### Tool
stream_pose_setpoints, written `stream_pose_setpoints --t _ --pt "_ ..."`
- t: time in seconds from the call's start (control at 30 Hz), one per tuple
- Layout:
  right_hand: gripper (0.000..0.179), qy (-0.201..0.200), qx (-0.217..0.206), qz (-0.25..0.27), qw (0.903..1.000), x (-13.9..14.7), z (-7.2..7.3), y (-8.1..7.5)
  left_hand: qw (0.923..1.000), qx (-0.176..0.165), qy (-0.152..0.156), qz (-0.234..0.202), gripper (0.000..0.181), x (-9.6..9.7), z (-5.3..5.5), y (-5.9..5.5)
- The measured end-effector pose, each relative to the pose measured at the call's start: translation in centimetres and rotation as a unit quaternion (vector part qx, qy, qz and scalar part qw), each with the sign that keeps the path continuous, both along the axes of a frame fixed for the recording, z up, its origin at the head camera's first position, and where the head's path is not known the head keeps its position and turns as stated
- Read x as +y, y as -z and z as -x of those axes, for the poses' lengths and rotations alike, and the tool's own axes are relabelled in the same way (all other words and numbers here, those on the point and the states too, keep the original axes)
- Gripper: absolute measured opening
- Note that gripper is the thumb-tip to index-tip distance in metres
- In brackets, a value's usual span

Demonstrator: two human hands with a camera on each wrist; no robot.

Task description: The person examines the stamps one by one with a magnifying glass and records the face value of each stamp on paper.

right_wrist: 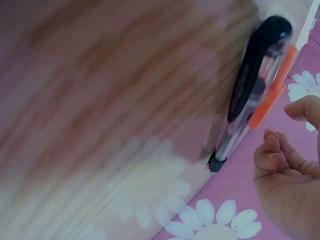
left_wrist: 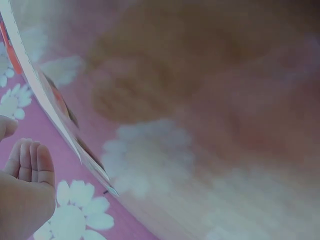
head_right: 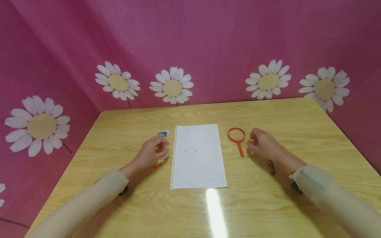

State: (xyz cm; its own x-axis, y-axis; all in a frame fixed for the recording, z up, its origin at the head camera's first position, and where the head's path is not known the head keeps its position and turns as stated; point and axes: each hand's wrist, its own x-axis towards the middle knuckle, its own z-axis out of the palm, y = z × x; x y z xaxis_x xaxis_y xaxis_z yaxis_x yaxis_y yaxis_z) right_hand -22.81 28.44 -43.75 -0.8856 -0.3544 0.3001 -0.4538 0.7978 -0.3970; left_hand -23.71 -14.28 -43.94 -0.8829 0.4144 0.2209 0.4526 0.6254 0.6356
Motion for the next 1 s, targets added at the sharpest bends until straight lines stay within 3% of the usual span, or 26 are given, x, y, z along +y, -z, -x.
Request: stream_pose_setpoints --t 0.23,0.47,0.67,1.0 --pt "0.019 0.01 -0.009 -0.009 0.9999 1.0 0.5 0.1 0.9997 -0.006 0.021 -0.009 0.022 0.0 -1.8 0.2" --pt "0.02 0.027 -0.025 -0.025 0.999 2.4 1.1 0.2 0.9977 -0.003 0.063 -0.022 0.025 0.1 -3.5 0.5" --pt "0.023 0.038 -0.008 -0.039 0.9985 3.0 1.5 0.3 0.9965 -0.013 0.082 -0.008 0.025 0.4 -5.0 0.3" --pt "0.031 0.062 -0.07 -0.049 0.9944 3.5 1.8 0.3 0.9922 -0.038 0.112 0.039 0.025 0.8 -6.9 0.2"
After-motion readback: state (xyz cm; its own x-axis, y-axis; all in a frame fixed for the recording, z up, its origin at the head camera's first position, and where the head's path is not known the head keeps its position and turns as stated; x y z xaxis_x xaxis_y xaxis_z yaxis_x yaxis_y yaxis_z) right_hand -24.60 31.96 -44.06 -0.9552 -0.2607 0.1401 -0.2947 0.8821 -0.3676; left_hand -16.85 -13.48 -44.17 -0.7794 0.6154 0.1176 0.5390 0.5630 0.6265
